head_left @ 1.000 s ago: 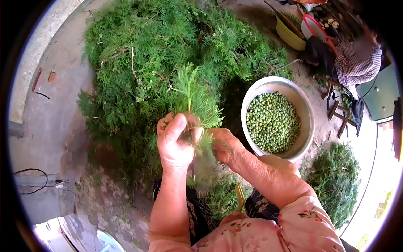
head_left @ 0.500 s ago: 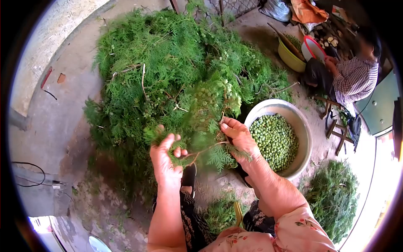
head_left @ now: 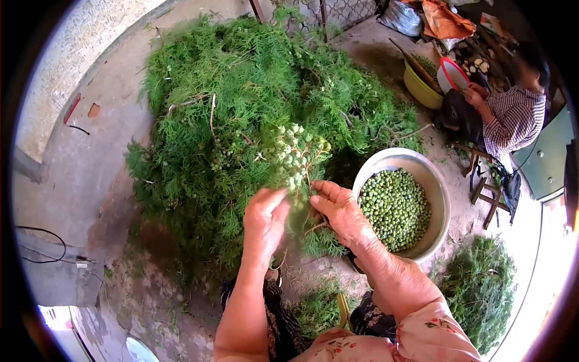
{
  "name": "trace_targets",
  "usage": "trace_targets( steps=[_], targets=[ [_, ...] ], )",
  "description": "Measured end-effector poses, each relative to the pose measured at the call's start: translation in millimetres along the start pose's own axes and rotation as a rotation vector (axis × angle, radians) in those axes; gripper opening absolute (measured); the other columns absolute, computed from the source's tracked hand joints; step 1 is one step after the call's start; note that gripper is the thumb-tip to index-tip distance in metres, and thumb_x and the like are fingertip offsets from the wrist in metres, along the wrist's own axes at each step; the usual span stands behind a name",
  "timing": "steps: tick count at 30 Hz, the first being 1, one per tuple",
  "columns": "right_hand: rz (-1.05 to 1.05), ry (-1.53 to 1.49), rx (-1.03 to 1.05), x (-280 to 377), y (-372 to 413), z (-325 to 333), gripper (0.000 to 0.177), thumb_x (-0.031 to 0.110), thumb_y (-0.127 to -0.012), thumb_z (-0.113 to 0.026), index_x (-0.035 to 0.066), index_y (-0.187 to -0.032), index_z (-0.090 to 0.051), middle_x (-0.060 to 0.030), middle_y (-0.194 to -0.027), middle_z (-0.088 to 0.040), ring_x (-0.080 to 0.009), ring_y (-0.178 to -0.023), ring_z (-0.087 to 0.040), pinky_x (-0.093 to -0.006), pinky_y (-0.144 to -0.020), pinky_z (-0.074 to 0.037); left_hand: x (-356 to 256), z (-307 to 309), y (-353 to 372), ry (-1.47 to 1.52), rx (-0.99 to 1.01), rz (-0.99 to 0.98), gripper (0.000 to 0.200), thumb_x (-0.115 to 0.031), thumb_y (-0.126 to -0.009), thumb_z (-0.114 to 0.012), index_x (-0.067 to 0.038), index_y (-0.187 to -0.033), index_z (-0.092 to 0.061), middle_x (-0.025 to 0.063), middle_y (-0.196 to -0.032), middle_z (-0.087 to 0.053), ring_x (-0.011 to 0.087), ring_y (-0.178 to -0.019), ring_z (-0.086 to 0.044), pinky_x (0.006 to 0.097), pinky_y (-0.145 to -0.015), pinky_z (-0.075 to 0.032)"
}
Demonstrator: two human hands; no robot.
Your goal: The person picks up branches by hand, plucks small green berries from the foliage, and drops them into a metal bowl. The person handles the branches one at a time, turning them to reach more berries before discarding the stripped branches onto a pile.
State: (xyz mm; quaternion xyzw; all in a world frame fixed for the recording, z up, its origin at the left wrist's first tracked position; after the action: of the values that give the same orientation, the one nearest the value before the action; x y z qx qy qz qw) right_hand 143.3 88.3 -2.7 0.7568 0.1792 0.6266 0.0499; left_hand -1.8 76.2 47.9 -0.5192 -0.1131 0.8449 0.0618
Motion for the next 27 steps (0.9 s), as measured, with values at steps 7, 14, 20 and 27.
trace_targets(
  steps=[7,14,20,27],
  targets=[
    [0.004,0.149,0.076,4,10,-13,0.033,0.007,-0.086,-0.054,-0.002,-0.117,-0.051,-0.0048,-0.081,-0.061,-0.0080,-0.064,-0.052,-0.0221,-0.059,-0.045,32,-10,1,0.617,0.014,0.412,0.023,0.008,-0.078,-0.058,0.001,-0.099,-0.062,0.0021,-0.080,-0.062,0.0081,-0.066,-0.055,0.0221,-0.056,-0.044],
    [0.103,0.190,0.164,-4,11,-25,0.029,0.007,-0.088,-0.051,-0.001,-0.115,-0.052,-0.0057,-0.083,-0.061,-0.0078,-0.069,-0.055,-0.0216,-0.063,-0.047,51,-10,4,0.734,-0.087,0.395,0.032,0.008,-0.074,-0.063,-0.001,-0.105,-0.060,0.0094,-0.090,-0.064,0.0133,-0.071,-0.061,0.0245,-0.057,-0.049],
    [0.131,0.173,0.086,8,21,-35,0.027,0.006,-0.087,-0.053,-0.006,-0.112,-0.051,-0.0071,-0.075,-0.059,-0.0092,-0.062,-0.054,-0.0236,-0.058,-0.046,47,-12,6,1.072,-0.219,0.250,0.022,0.002,-0.076,-0.066,-0.008,-0.094,-0.058,0.0045,-0.086,-0.063,0.0135,-0.078,-0.060,0.0234,-0.067,-0.049],
    [0.171,0.020,-0.048,1,28,-37,0.021,0.006,-0.087,-0.055,-0.004,-0.105,-0.051,-0.0048,-0.070,-0.057,-0.0086,-0.058,-0.053,-0.0232,-0.053,-0.046,14,-10,4,1.009,-0.218,0.345,0.020,-0.008,-0.075,-0.070,-0.005,-0.093,-0.062,0.0076,-0.089,-0.065,0.0173,-0.079,-0.060,0.0303,-0.072,-0.048]
  ],
)
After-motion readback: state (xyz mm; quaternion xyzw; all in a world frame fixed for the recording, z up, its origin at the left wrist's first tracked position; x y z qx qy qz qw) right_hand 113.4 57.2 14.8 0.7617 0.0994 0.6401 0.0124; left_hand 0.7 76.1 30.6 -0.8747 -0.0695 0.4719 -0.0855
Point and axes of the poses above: each hand's wrist, its own y-axis away from the middle knuckle, its own z-axis out of the back of the hand, x = y × z, the point moved 8 cm from there along -y, towards the middle knuckle
